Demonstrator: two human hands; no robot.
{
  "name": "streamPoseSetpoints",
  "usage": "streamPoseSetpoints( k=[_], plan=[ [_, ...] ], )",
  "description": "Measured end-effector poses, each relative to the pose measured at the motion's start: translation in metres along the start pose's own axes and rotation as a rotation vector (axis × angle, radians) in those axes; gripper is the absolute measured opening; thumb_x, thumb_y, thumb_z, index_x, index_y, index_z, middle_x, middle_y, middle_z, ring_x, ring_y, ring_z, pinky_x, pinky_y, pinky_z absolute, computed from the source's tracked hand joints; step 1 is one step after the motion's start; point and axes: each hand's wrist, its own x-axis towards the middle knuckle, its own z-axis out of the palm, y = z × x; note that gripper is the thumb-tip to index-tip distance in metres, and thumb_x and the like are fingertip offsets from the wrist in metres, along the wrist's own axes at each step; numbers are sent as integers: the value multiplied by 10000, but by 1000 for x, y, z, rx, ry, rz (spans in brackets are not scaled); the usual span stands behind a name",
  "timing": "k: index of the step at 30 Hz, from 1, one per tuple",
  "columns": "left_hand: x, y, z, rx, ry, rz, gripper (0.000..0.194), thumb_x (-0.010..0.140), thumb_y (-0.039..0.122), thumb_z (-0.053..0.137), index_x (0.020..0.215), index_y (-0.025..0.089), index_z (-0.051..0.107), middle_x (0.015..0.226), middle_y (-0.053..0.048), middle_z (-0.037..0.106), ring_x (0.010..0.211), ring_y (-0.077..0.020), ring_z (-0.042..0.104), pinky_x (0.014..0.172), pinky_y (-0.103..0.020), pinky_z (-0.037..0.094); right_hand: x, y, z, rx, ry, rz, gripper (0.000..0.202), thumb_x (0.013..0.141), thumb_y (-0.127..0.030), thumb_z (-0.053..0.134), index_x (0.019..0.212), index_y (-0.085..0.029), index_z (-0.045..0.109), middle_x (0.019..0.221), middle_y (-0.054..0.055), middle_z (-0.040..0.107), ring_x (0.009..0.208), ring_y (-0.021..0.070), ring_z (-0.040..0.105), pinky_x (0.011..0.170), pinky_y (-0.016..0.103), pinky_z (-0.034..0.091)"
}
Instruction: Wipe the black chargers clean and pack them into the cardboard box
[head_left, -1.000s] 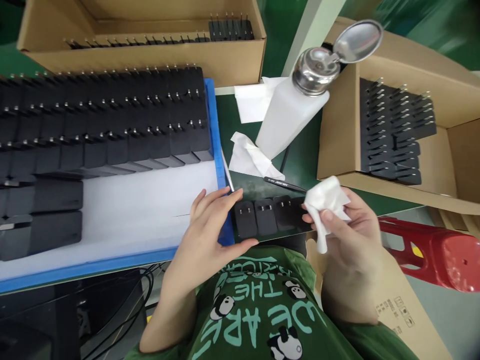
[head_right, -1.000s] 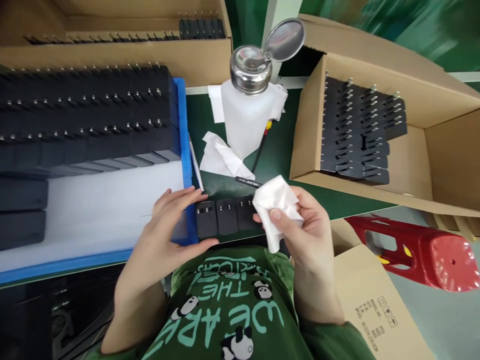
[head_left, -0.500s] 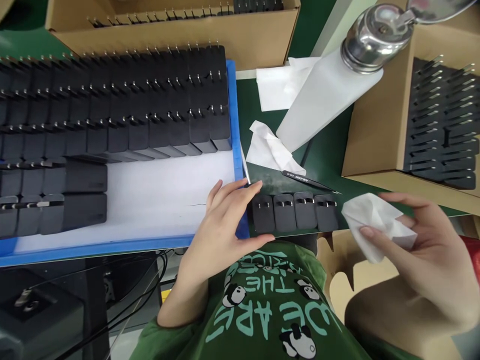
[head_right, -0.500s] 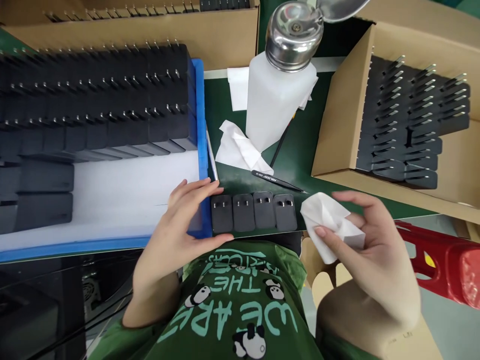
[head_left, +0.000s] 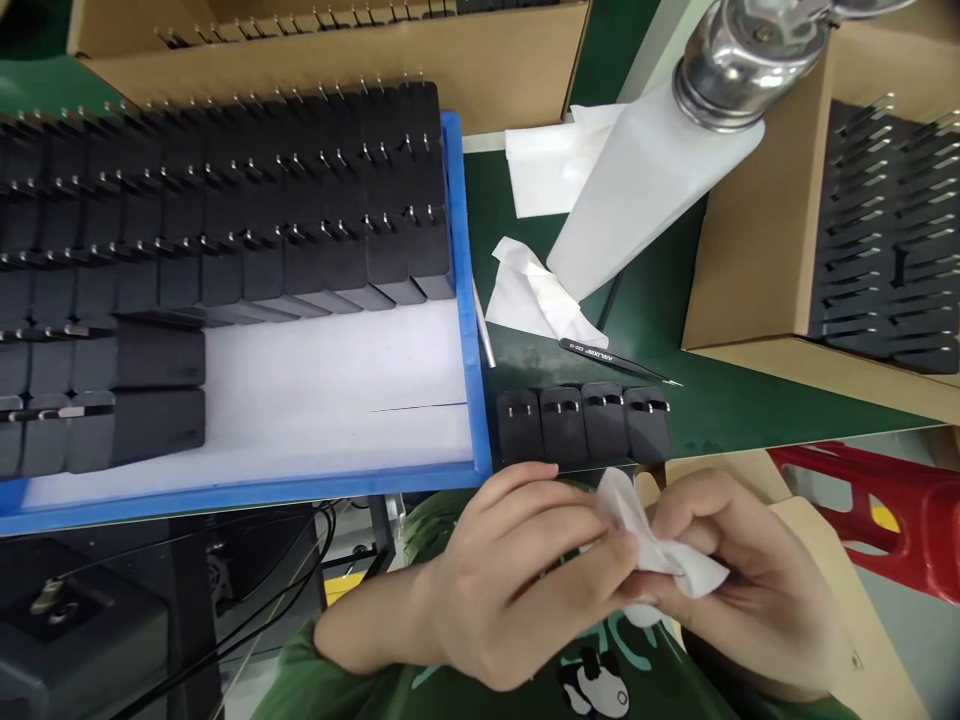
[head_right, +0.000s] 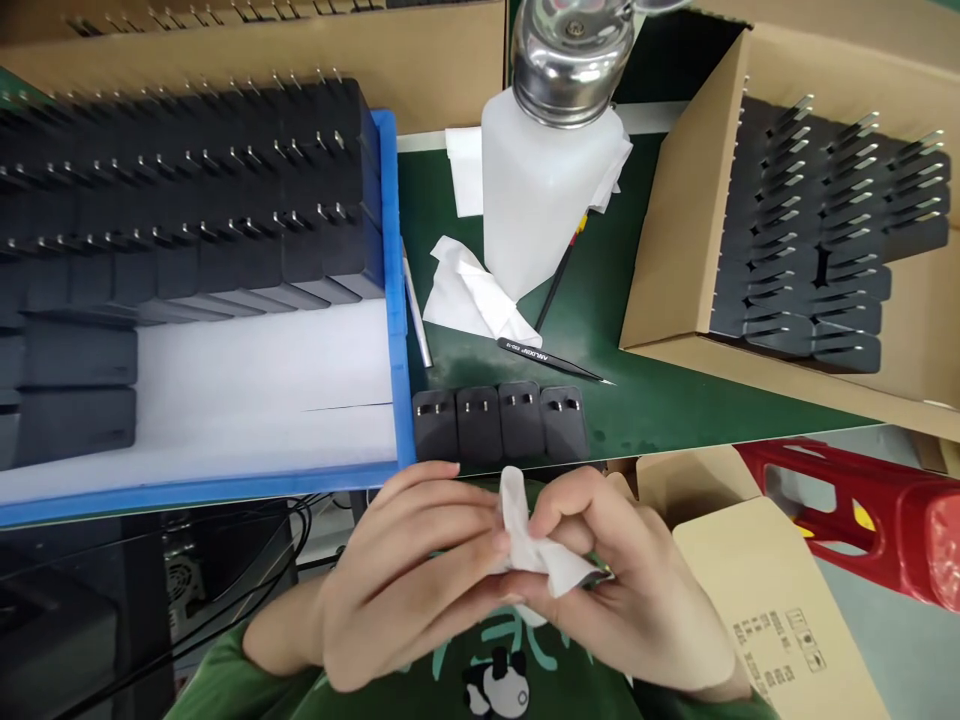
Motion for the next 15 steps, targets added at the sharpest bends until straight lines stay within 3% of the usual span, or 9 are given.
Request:
streamPoseSetpoints(
  k=[3, 6, 8, 11, 13, 15],
  plan=[
    [-1, -3, -2, -69, 8, -3, 155, 901, 79, 640, 1046, 105, 688, 910, -72, 785, 873, -179, 755, 970, -326, 611, 0, 1, -9, -110, 26, -3, 403, 815, -188, 801, 1098, -314, 544, 687, -83, 709, 489, 116, 622, 473, 189, 507],
    [-4, -2, -2, -131, 44, -52, 188, 872, 42, 644, 1035, 127, 682, 894, -59, 778, 848, -164, 751, 961, -312, 621, 4, 3, -17, -148, 2, -148, 202, 850, -153, 752, 975, -269, 644, 698, -43, 685, 549, 127, 639, 506, 215, 541],
    [-4, -1, -1, -170, 38, -87, 169, 883, 67, 661, 1028, 153, 671, 890, -49, 777, 823, -148, 754, 950, -300, 625, 7, 7, -17, -103, 32, -278, 72, 901, -215, 703, 844, -249, 674, 845, 25, 701, 752, 188, 710, 642, 304, 620],
    [-1, -1, 0, -245, 47, -100, 122, 907, 102, 654, 1016, 155, 662, 878, -58, 772, 794, -142, 750, 914, -303, 629, 10, 14, -5, -55, 125, -366, 197, 948, -350, 658, 781, -246, 647, 1229, 86, 696, 1220, 303, 663, 987, 501, 604],
    [0, 1, 3, -257, 98, -110, 127, 901, 99, 660, 1020, 144, 665, 883, -65, 768, 803, -151, 741, 849, -317, 629, 12, 17, 7, 9, 153, -411, 160, 963, -355, 639, 845, -248, 626, 1210, 76, 728, 1221, 295, 672, 1048, 529, 577],
    [0, 4, 6, -209, 167, -107, 160, 887, 102, 677, 1041, 141, 676, 882, -61, 759, 816, -168, 722, 763, -328, 617, 12, 17, 19, 68, 158, -472, 49, 959, -294, 643, 954, -245, 642, 1045, 61, 758, 1029, 266, 736, 944, 496, 628]
  ],
)
